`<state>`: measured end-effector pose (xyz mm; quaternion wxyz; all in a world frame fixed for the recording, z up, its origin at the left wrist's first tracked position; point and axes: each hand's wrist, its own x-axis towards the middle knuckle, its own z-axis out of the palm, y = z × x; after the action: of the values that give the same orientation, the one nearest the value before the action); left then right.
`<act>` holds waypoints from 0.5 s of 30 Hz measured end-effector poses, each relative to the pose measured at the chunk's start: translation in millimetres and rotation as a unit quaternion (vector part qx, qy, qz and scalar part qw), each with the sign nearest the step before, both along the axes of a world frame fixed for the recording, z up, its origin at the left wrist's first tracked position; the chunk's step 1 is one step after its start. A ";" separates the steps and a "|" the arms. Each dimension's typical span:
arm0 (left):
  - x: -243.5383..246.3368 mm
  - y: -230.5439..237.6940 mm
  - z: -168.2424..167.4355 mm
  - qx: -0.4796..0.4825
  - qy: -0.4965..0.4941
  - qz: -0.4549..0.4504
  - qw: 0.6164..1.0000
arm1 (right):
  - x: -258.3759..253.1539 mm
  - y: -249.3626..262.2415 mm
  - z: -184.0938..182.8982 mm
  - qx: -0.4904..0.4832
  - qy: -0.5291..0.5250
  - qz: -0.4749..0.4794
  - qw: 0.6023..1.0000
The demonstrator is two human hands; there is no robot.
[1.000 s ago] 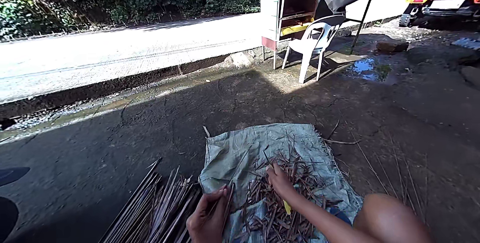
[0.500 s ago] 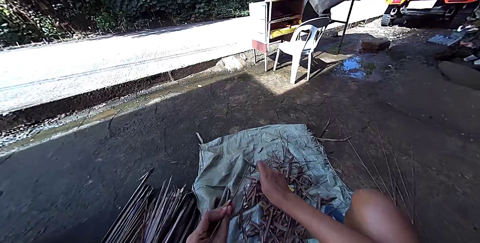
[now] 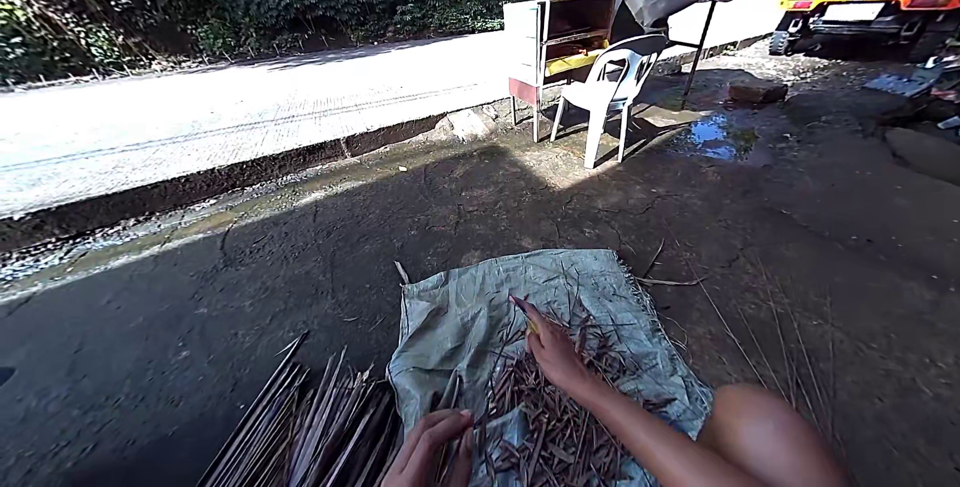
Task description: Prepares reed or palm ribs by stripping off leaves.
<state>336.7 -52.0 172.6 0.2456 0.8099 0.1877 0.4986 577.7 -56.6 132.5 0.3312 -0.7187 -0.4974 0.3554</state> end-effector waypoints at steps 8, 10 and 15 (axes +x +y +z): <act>16.8 10.7 -21.7 -0.060 0.020 0.050 0.997 | -29.2 -12.2 5.1 0.079 0.055 0.052 0.994; 20.5 12.3 -27.9 -0.065 0.008 0.062 0.996 | -36.1 -16.6 4.1 0.091 0.049 0.077 0.992; 25.1 13.2 -33.6 -0.045 0.015 0.092 0.995 | -46.5 -27.6 25.3 -0.037 -0.098 0.129 0.986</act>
<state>361.8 -38.8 139.1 0.2319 0.7850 0.2870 0.4976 531.3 -84.2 157.7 0.2048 -0.6917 -0.6026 0.3412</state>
